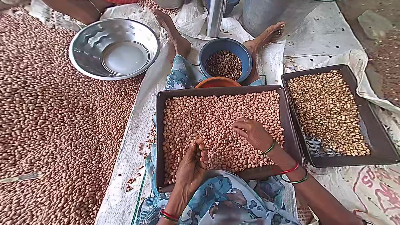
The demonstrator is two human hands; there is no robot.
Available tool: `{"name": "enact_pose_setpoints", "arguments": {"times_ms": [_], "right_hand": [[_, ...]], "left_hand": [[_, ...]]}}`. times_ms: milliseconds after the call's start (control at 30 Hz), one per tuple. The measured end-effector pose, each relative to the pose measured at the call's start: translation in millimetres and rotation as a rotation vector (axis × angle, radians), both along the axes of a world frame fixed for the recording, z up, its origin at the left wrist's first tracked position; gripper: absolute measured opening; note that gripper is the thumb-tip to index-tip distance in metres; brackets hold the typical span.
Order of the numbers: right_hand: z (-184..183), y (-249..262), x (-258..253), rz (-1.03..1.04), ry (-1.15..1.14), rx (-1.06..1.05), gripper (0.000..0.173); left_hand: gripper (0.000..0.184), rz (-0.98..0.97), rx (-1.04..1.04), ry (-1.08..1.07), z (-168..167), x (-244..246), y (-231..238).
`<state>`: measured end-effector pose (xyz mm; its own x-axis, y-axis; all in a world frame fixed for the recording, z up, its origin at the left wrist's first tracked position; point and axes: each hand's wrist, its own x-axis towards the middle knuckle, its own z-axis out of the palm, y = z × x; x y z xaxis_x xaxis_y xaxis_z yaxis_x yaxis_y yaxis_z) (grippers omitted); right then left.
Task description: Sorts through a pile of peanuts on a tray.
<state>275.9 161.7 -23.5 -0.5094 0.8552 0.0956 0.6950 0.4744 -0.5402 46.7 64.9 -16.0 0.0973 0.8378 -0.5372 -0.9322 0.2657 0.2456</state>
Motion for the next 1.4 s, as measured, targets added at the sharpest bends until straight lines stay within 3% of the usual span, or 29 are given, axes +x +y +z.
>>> {"name": "enact_pose_setpoints", "arguments": {"times_ms": [100,200,267,367,400,500,567,700,800,867,933,1000,1033,1133,1267,1400], "right_hand": [[34,1,14,-0.043,0.189,-0.071,0.012],[46,-14,21,0.057,0.458,-0.342,0.021],[43,-23,29,-0.013,0.263,-0.353,0.023],[41,-34,47,-0.279,-0.349,-0.397,0.033],[34,-40,55,-0.337,-0.37,-0.371,0.031],[1,-58,66,-0.311,-0.065,-0.066,0.022],[-7,-56,54,-0.279,-0.021,-0.031,0.023],[2,-27,21,-0.201,-0.423,-0.258,0.028],[7,-17,12,-0.117,-0.513,-0.273,0.027],[20,-10,17,-0.106,-0.432,-0.405,0.027],[36,-7,28,-0.103,-0.112,-0.463,0.022],[44,-6,38,-0.087,0.189,-0.396,0.022],[45,-2,40,-0.113,0.233,-0.274,0.019],[26,26,48,-0.217,0.075,0.051,0.012],[-16,48,46,-0.205,-0.245,0.192,0.015],[-27,47,42,-0.186,-0.361,0.301,0.012]], "left_hand": [[0.046,-0.09,-0.012,0.118,3,11,1],[0.045,-0.245,-0.022,0.168,2,25,4],[0.044,-0.305,-0.03,0.161,1,36,6],[0.046,-0.386,-0.02,0.095,5,40,3],[0.046,-0.398,0.001,0.057,5,37,1],[0.045,-0.331,0.039,-0.019,-3,28,-3],[0.042,-0.246,-0.016,-0.013,-6,28,-2],[0.04,-0.188,-0.074,0.065,-1,31,2],[0.04,-0.198,-0.058,0.145,1,30,2],[0.037,-0.238,-0.074,0.26,3,34,7],[0.038,-0.318,-0.065,0.331,5,44,17],[0.04,-0.362,-0.061,0.307,2,56,25],[0.04,-0.359,-0.057,0.278,2,62,29],[0.038,-0.322,-0.075,0.202,7,78,37],[0.042,-0.303,-0.093,0.125,-1,72,38],[0.04,-0.246,-0.165,0.109,-9,65,38]]}}
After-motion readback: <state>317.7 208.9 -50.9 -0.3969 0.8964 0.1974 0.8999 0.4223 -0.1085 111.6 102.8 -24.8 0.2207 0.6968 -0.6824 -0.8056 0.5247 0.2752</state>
